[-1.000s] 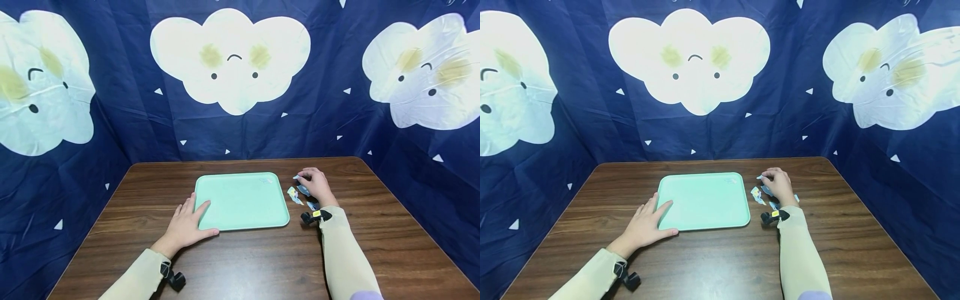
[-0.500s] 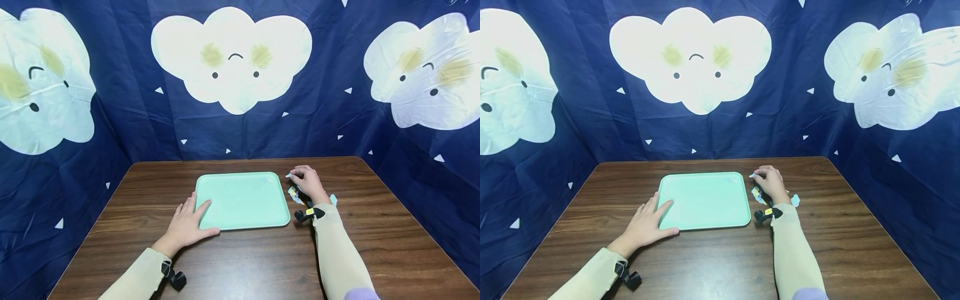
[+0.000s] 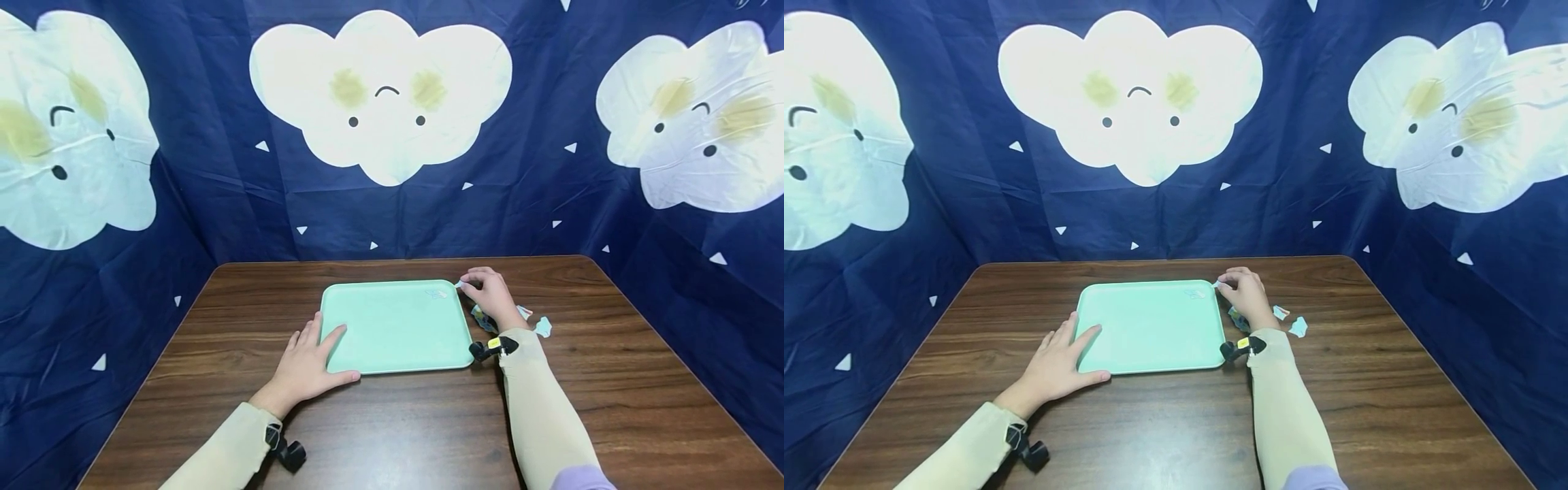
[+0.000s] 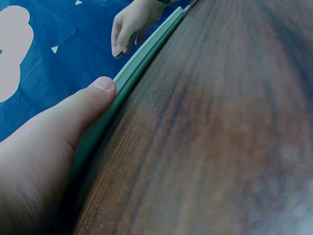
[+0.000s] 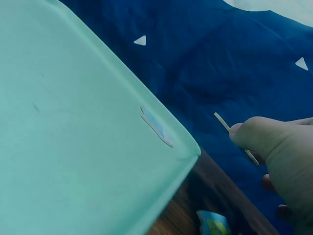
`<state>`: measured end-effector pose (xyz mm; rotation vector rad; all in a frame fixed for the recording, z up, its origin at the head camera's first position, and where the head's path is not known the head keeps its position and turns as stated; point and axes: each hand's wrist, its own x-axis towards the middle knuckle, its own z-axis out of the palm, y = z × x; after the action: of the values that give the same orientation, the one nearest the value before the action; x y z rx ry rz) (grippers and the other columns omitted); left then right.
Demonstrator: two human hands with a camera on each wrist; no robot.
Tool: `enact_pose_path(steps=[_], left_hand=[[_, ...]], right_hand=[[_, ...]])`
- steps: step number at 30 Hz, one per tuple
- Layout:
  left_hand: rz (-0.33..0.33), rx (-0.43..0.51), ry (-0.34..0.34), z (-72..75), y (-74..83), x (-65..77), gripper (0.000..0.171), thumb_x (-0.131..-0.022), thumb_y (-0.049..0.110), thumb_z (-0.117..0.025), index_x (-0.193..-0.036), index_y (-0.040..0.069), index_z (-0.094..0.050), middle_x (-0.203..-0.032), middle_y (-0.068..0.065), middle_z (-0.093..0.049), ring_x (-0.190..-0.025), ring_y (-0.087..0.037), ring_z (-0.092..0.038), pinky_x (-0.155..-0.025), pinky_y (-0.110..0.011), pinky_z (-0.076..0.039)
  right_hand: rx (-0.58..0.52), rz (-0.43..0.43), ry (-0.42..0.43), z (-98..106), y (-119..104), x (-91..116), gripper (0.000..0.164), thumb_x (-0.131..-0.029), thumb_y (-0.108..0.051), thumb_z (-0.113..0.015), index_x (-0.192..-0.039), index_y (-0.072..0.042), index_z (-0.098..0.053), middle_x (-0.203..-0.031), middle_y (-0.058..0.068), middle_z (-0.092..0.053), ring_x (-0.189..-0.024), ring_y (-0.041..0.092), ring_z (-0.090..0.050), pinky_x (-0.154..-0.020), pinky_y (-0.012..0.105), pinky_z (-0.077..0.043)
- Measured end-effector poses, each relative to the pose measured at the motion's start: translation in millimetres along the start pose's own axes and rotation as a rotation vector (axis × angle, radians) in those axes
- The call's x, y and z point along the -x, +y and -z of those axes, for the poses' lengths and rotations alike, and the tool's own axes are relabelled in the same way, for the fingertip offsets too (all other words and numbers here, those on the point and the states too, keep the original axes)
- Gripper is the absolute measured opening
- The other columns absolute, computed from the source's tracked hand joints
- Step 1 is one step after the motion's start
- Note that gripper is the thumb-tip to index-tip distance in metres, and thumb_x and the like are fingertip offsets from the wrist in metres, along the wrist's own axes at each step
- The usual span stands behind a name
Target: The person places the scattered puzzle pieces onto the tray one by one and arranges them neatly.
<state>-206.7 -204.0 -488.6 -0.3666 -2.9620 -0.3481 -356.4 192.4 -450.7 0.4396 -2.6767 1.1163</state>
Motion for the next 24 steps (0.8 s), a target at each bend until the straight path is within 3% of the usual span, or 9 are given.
enact_pose_path(steps=[24], left_hand=[[0.008,0.012,-0.024,0.2,-0.2,-1.1,0.109,-0.072,0.093,-0.051,-0.158,0.026,-0.038,-0.166,-0.028,-0.01,-0.149,-0.046,-0.023,-0.116,-0.065,-0.021]], right_hand=[[-0.037,0.011,-0.025,-22,-23,-12,0.02,-0.097,-0.017,-0.069,-0.11,-0.003,-0.075,-0.134,0.016,-0.06,-0.128,0.04,-0.046,-0.106,0.052,-0.038]])
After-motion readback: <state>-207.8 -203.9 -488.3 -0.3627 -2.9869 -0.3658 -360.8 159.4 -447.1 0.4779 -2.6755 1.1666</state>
